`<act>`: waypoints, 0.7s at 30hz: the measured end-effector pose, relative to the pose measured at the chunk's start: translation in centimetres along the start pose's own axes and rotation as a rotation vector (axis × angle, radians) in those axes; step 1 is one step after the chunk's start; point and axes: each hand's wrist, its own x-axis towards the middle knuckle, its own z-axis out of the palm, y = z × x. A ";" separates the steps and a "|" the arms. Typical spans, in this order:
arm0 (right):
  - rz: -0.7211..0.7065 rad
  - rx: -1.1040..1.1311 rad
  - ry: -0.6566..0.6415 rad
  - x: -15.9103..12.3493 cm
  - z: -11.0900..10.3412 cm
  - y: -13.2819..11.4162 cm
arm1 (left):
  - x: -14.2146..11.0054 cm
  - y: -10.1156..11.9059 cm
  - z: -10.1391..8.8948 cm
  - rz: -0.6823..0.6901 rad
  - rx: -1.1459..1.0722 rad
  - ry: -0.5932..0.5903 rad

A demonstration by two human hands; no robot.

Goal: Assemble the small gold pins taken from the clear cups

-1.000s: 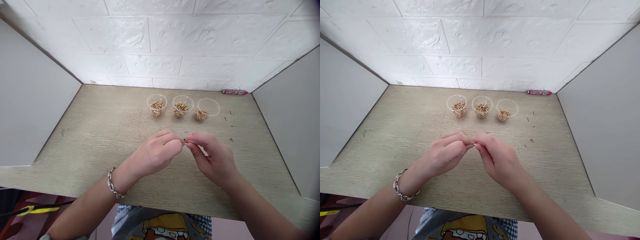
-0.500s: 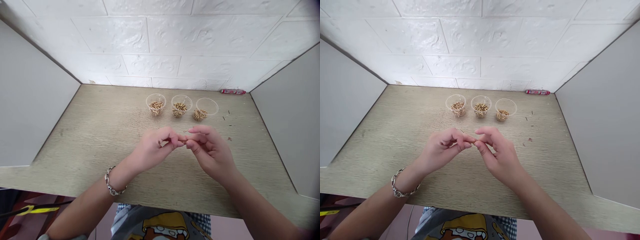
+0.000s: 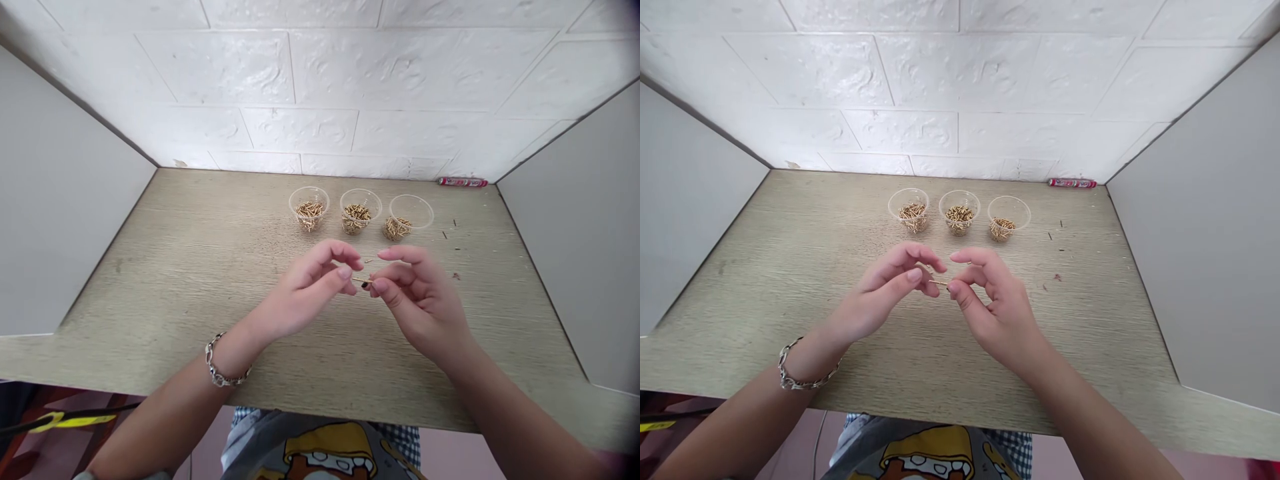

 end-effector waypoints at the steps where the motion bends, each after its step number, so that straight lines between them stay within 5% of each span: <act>1: 0.002 -0.001 -0.005 0.0 0.0 0.0 | 0.0 0.0 0.0 -0.013 0.121 0.000; 6: 0.025 -0.028 -0.046 0.1 0.0 0.1 | 0.0 -0.1 0.2 0.014 0.520 -0.049; 14: -0.050 -0.105 -0.013 0.2 0.1 0.3 | 0.2 -0.6 1.0 0.065 0.510 -0.009; 21: -0.516 -0.445 0.032 0.2 0.1 0.0 | 0.1 -0.7 1.1 0.023 0.384 -0.063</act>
